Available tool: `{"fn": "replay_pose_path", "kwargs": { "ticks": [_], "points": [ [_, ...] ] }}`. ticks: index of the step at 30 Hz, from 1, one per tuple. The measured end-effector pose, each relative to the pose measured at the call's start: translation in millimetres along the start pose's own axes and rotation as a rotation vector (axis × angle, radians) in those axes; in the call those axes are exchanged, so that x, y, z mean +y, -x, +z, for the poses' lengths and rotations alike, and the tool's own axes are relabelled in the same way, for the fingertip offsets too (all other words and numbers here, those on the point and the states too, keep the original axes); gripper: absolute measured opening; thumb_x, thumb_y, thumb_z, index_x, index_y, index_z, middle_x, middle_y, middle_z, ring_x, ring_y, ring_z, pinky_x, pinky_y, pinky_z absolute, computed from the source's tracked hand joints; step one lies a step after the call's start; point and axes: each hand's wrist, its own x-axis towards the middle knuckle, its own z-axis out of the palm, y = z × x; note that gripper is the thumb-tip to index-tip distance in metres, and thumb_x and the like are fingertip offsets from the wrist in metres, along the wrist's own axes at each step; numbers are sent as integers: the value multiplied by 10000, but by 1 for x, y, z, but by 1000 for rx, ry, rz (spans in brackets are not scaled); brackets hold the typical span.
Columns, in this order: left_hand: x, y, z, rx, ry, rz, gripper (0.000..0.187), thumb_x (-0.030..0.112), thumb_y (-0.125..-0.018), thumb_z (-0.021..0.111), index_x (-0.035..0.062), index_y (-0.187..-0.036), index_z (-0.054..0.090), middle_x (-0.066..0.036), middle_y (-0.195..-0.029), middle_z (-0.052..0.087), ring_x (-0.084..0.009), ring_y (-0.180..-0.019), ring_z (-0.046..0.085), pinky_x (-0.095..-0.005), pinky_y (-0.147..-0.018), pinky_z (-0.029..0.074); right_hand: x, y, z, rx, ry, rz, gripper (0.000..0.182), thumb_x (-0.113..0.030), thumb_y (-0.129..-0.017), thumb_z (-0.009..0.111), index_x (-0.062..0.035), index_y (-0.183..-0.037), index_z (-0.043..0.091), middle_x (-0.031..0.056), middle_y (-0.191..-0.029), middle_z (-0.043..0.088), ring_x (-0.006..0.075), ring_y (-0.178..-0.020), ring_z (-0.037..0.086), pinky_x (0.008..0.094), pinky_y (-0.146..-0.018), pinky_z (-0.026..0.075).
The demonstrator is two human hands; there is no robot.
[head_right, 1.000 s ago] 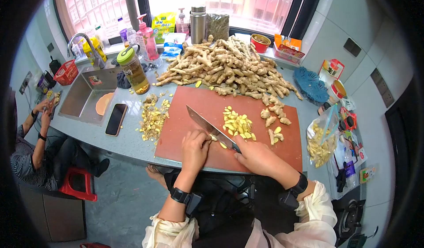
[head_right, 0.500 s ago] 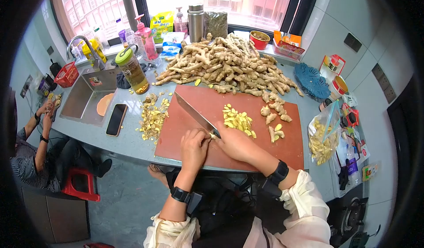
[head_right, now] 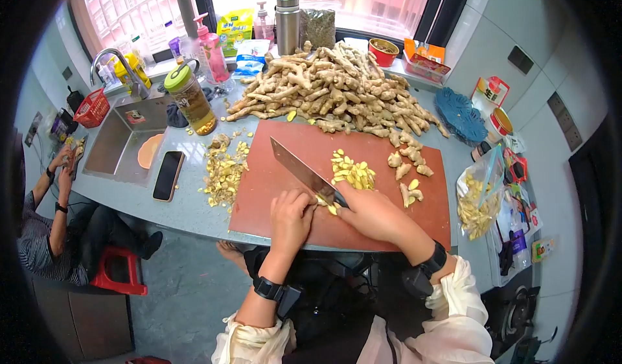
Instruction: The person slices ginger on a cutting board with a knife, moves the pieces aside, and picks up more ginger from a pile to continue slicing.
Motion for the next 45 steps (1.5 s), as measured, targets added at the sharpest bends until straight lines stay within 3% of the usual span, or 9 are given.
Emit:
{"fn": "replay_pose_path", "kwargs": {
  "ticks": [3,6,19,21,22,24,31,40,45],
  "points": [
    [1,0,-1,-10,3,-1,90,115,-838,736,96,-900,673,-33,-995,663,-263,-960,608,-404,-839,444,7,20,10,9,11,17,409,-238,-1005,632,-50,-1331,475,312,-1059,675,504,-1018,648,549,-846,501],
    [0,0,-2,-12,22,1,88,104,-836,731,89,-898,671,-39,-1000,665,-266,-968,612,-407,-847,449,7,33,25,73,4,9,364,-239,-1005,614,-39,-1239,419,297,-944,694,524,-918,664,601,-779,506],
    [0,1,-2,-38,1,-24,89,96,-834,731,85,-905,678,-52,-997,668,-285,-960,623,-418,-837,457,0,4,27,162,-174,-20,336,-188,-995,613,-24,-1222,426,275,-879,678,516,-872,662,573,-753,515],
    [1,0,-1,-14,11,-14,87,97,-834,732,88,-903,679,-57,-983,664,-288,-956,622,-418,-833,456,-11,12,14,-52,-432,245,356,-197,-993,619,-13,-1230,426,279,-914,685,510,-910,665,562,-781,519],
    [2,1,-1,5,22,-13,86,98,-833,734,91,-901,680,-61,-968,659,-290,-952,622,-419,-830,456,-2,14,21,-48,-434,239,356,-197,-993,619,-13,-1230,426,279,-914,685,510,-910,665,562,-781,519],
    [3,1,-2,4,6,-13,86,100,-835,736,92,-900,680,-63,-965,658,-291,-951,622,-420,-828,456,25,20,41,162,-163,-111,343,-209,-1006,604,-16,-1226,425,284,-937,695,511,-934,667,575,-801,517],
    [0,1,-1,-19,18,-14,79,96,-843,736,86,-896,679,-66,-966,660,-301,-935,616,-424,-824,457,7,55,36,91,-31,39,319,-216,-1005,597,-28,-1195,423,294,-916,694,516,-910,668,595,-778,516],
    [1,1,-2,-3,14,-7,73,86,-835,745,92,-895,702,-67,-944,651,-305,-934,609,-419,-807,441,1,-9,39,124,-46,-11,378,-225,-994,613,12,-1228,434,315,-990,683,515,-970,657,560,-822,514],
    [2,0,-2,-5,-27,-14,74,103,-852,742,97,-911,698,-72,-938,639,-307,-934,607,-424,-809,448,12,12,38,113,-75,-11,370,-228,-1000,613,-7,-1240,440,322,-981,679,506,-945,666,557,-808,516]
  ]
}}
